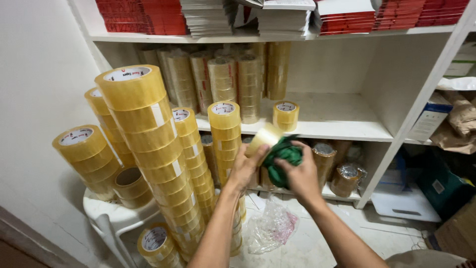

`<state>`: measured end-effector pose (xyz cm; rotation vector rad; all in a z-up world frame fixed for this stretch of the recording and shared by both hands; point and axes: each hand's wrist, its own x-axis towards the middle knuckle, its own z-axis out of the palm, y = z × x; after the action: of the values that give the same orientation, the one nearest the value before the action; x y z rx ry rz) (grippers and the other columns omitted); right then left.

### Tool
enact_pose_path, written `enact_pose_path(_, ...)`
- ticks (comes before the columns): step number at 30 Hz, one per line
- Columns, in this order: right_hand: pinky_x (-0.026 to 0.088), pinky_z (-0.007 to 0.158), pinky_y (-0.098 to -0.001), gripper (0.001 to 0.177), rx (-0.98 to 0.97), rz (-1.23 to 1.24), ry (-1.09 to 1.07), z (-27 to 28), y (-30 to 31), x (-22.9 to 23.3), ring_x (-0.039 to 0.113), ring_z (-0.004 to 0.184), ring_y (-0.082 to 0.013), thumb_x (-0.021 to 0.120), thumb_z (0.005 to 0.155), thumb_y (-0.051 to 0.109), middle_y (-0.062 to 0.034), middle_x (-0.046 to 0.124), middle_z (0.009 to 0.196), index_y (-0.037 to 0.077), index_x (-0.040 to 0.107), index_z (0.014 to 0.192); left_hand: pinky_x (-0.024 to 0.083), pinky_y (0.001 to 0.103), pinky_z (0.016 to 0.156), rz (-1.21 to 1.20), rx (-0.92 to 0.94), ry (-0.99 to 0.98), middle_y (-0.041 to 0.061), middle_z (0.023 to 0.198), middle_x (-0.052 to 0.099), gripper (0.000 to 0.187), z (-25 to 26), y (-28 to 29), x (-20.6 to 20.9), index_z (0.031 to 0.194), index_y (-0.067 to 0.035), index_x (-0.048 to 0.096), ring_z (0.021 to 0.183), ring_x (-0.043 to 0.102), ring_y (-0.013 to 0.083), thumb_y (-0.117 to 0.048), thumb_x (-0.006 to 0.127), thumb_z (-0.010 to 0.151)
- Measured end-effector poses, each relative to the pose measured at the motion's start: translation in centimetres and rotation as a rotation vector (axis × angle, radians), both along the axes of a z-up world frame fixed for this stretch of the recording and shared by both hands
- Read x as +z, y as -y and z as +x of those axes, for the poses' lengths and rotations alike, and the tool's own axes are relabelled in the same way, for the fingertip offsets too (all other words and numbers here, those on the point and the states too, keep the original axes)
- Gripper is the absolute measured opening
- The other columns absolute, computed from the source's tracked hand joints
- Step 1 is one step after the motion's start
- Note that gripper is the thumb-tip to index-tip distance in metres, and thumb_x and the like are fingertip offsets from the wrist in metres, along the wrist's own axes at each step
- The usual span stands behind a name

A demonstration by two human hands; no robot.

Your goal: The person sits on the floor and wipes the surface of several yellow tape rolls with a green cloth. They pick up each roll from a stack, wipe it, and place it back on the shelf or stack.

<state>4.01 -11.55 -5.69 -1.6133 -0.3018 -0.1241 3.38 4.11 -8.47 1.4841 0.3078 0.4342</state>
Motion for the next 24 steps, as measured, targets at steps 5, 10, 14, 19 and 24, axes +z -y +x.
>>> enact_pose_path(5,0.061,0.063,-0.0420,0.026,0.229,0.673,-0.423,1.0,0.1,0.0,0.069,0.069,-0.0242,0.079,0.087,0.011,-0.0100,0.062,0.081,0.002,0.065,0.108,0.050,0.037,0.082,-0.223,-0.125,0.158,0.004,0.098,0.058,0.051,-4.6,4.6,4.8,0.113,-0.014,0.059,0.092,0.057,0.0194,-0.041,0.084,0.079)
enact_pose_path(10,0.056,0.091,-0.0509,0.058,-0.057,-0.303,0.608,4.1,1.2,-3.6,0.068,0.111,-0.0417,0.082,0.078,0.010,-0.0225,0.069,0.112,0.008,0.059,0.131,0.051,0.039,0.088,-0.172,-0.014,0.083,0.008,0.108,0.061,0.063,-3.1,4.9,4.3,0.121,-0.007,0.059,0.103,0.057,0.0200,-0.055,0.075,0.083)
enact_pose_path(14,0.055,0.098,-0.0481,0.062,-0.073,-0.373,0.490,2.3,0.5,-2.6,0.069,0.112,-0.0388,0.080,0.076,0.007,-0.0178,0.070,0.113,0.014,0.056,0.132,0.050,0.036,0.086,-0.102,0.052,0.037,0.010,0.106,0.062,0.072,-2.0,4.1,2.8,0.120,-0.005,0.060,0.103,0.059,0.0205,-0.058,0.081,0.076)
enact_pose_path(19,0.059,0.062,-0.0375,0.022,0.253,0.663,-0.397,1.1,0.4,0.1,0.064,0.061,-0.0222,0.071,0.093,0.011,-0.0067,0.056,0.074,0.008,0.061,0.112,0.049,0.042,0.100,-0.052,-0.071,0.097,0.019,0.121,0.065,0.085,-3.6,4.5,4.3,0.136,-0.008,0.056,0.115,0.060,0.0251,-0.057,0.084,0.073)
enact_pose_path(24,0.051,0.098,-0.0531,0.066,-0.134,-0.126,0.055,4.4,1.7,-2.2,0.064,0.119,-0.0432,0.082,0.084,0.023,-0.0245,0.067,0.119,0.018,0.048,0.140,0.008,0.076,0.114,-0.217,-0.220,0.030,0.040,0.158,0.018,0.134,-4.5,3.6,5.3,0.164,-0.010,0.003,0.149,0.021,0.0538,-0.075,0.074,0.071)
